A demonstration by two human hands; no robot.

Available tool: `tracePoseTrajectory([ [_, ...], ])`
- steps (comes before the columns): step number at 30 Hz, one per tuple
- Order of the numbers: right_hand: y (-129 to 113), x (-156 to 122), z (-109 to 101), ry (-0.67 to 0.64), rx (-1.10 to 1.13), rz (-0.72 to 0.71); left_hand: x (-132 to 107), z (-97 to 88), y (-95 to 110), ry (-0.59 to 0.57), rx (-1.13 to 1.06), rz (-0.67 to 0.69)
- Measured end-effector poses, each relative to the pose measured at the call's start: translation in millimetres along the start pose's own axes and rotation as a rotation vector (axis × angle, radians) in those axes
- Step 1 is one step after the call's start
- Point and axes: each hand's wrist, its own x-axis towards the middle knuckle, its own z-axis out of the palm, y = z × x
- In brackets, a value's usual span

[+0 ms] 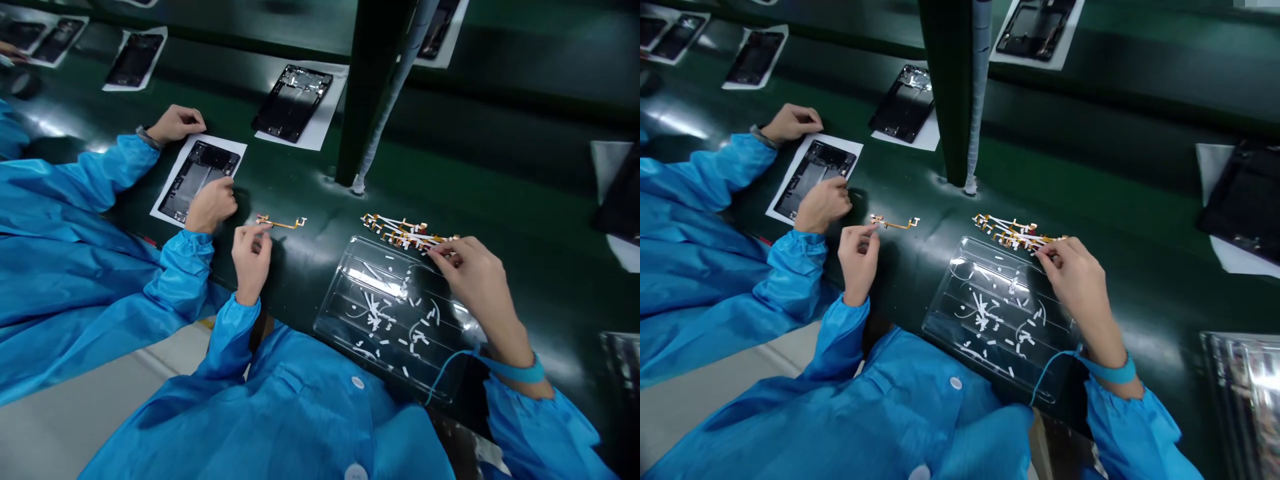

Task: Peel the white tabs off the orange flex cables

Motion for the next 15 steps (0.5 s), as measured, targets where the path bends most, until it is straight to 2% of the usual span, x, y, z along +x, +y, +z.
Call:
tracePoseTrajectory([
  [2, 0.9, -5.2, -10.5, -0.006, 0.057, 0.020, -11.9, 10.3, 19.1, -0.057, -0.098, 0.039],
  [4, -2.0, -13.7, -24.6, 0.022, 0.105, 0.051, -23.2, 22.1, 41.2, -0.177, -0.212, 0.105],
  [7, -17.4, -35.2, -45.2, 0.163, 0.204, 0.152, -40.9, 41.2, 77.0, -0.425, -0.387, 0.200],
  [9, -33.9, -53.5, -53.6, 0.259, 0.320, 0.252, -53.3, 53.4, 100.3, -0.517, -0.472, 0.259],
  [12, -59.5, -79.3, -55.1, 0.303, 0.500, 0.343, -70.0, 67.2, 129.8, -0.522, -0.557, 0.360],
  [15, -76.7, -97.2, -47.7, 0.288, 0.627, 0.330, -80.6, 74.0, 147.8, -0.517, -0.567, 0.458],
])
